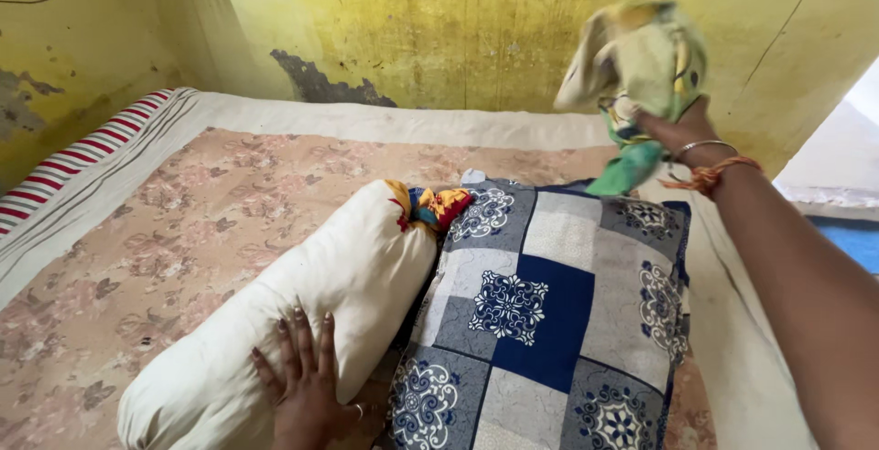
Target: The person sits on a bed and puts pillowcases onto pillows one by one. They insert the pillows into the cases, adjust the fabric, and smooth the surfaces. The person handles several pillows and pillowcases, finishing with a stack of covered pillows on the bed.
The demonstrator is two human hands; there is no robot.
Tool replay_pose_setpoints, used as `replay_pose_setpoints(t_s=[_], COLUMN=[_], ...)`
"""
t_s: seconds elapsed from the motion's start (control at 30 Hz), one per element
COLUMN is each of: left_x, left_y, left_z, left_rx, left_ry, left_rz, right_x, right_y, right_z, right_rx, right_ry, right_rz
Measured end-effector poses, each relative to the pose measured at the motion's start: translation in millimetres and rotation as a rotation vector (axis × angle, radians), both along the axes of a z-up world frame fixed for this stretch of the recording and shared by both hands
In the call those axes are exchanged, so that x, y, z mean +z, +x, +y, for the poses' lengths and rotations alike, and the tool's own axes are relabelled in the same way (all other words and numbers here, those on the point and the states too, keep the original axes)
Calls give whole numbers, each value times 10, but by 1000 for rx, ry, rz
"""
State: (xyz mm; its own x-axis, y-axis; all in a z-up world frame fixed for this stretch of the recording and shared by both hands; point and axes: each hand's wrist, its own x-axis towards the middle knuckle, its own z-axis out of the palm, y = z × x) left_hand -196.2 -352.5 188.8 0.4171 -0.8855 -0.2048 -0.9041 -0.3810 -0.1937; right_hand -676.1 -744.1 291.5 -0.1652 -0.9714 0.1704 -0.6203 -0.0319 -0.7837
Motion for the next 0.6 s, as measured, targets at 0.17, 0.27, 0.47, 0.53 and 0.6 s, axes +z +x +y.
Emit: replay_pose_setpoints(t_s=[0.17, 0.27, 0.47, 0.53, 0.6], left_x=[-64, -25, -32, -131, -259], left_y=[101, 53, -131, -220, -298], left_z=[-66, -36, 148, 221, 287], left_rx=[-30, 0, -23, -24, -23], left_ry=[-93, -16, -85, -57, -29], left_rz=[-9, 16, 160, 187, 276], right_x=[-884, -1493, -1713, -1699, -1551], right_y=[146, 314, 161, 147, 196], right_z=[750, 1292, 1597, 1663, 1828], right_rx=[161, -262, -380, -332, -310], right_ry=[327, 279, 433, 301, 179], right_rz=[237, -26, -125, -135, -141])
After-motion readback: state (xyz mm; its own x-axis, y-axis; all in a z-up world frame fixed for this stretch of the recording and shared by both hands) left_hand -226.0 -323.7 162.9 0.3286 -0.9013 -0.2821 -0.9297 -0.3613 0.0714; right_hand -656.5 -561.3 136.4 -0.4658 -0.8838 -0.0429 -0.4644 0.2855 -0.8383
